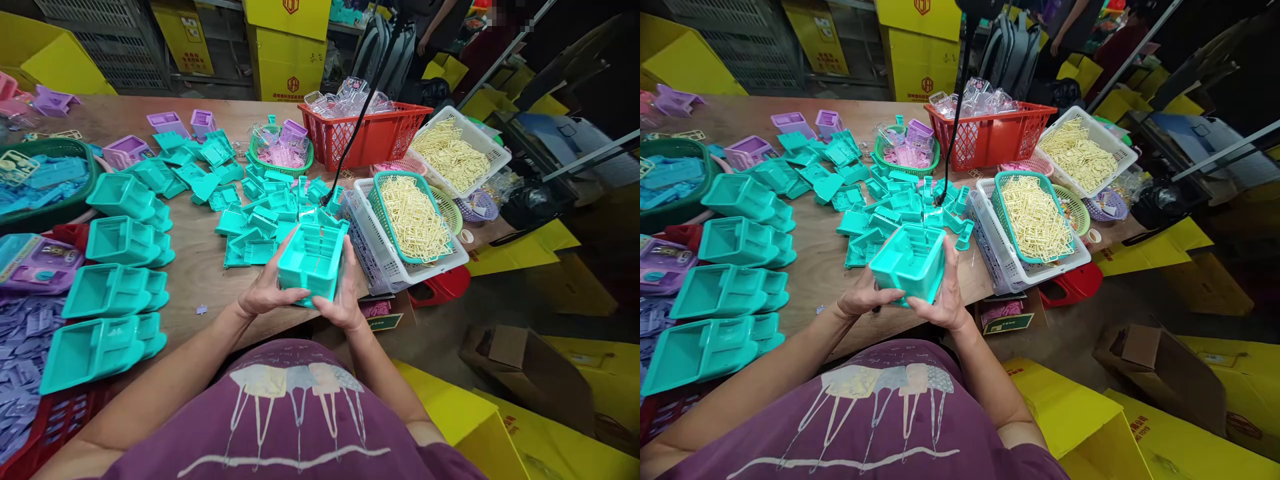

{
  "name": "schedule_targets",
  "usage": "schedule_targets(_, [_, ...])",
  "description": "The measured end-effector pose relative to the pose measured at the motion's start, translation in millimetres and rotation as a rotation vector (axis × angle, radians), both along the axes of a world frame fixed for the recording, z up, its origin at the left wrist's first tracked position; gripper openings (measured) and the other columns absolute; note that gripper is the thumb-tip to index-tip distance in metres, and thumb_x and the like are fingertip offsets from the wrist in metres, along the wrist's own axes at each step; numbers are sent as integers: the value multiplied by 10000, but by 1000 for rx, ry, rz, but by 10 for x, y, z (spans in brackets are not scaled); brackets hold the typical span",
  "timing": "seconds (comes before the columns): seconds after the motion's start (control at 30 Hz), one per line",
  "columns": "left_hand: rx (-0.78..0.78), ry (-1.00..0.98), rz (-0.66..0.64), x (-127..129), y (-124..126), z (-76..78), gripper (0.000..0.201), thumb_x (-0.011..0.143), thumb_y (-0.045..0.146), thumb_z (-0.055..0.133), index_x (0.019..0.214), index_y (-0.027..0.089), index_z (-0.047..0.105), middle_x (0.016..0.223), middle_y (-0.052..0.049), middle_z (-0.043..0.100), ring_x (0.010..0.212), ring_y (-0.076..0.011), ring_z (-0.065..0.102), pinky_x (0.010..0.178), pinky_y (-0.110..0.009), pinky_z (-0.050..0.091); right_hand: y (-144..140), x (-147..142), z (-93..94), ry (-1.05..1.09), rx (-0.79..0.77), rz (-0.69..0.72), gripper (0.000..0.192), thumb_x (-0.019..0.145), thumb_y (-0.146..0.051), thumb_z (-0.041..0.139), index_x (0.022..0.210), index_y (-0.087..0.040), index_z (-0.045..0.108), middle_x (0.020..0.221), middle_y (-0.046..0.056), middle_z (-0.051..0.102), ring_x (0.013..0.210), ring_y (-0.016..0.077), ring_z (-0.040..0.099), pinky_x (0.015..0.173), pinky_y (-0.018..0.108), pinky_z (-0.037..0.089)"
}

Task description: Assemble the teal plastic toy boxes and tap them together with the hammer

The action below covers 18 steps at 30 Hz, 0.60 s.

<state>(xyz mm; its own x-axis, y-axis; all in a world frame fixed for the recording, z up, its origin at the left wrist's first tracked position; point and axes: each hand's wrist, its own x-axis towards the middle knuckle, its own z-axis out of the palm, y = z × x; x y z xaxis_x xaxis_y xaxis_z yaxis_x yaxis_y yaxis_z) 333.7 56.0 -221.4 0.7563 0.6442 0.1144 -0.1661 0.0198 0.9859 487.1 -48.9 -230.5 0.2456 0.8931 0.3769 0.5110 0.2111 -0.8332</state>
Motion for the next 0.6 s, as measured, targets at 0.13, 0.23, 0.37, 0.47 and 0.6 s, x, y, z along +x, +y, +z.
schedule_targets(0.13, [181,16,70,11,42,19,1038,633,625,819,1494,215,411,1413,-152,524,1343,-377,475,1160,-532,381,-2,-89,-166,-12,22,-96,1133,749,-819,572,1575,-365,-58,1603,78,170,1492,361,211,1207,602,230])
schedule_targets(0.23, [322,65,122,3,66,49,1101,557,582,887,1478,195,424,1380,-158,530,1339,-380,470,1164,-543,366,25,-103,-285,51,76,-107,1006,803,-834,482,1587,-360,66,1578,92,215,1480,380,225,1188,631,226])
schedule_targets(0.37, [279,87,52,-40,32,-16,995,595,581,862,1423,171,492,1328,-160,577,1306,-380,500,1161,-531,360,84,66,-263,320,108,-124,1007,779,-877,453,1554,-266,253,1394,139,437,1298,355,480,1099,559,402])
schedule_targets(0.47, [231,99,18,-53,-7,-70,952,623,588,829,1412,169,499,1348,-167,577,1297,-385,508,1143,-516,379,128,244,-149,440,-28,-19,1187,678,-884,586,1570,-215,181,1395,158,485,1255,339,536,1047,486,474])
schedule_targets(0.6, [223,209,73,-14,-59,-6,977,656,548,815,1460,175,403,1421,-174,525,1292,-365,521,1101,-495,429,162,350,-72,438,-83,78,987,741,-834,581,1461,-181,411,1401,158,536,1265,326,549,1066,461,465])
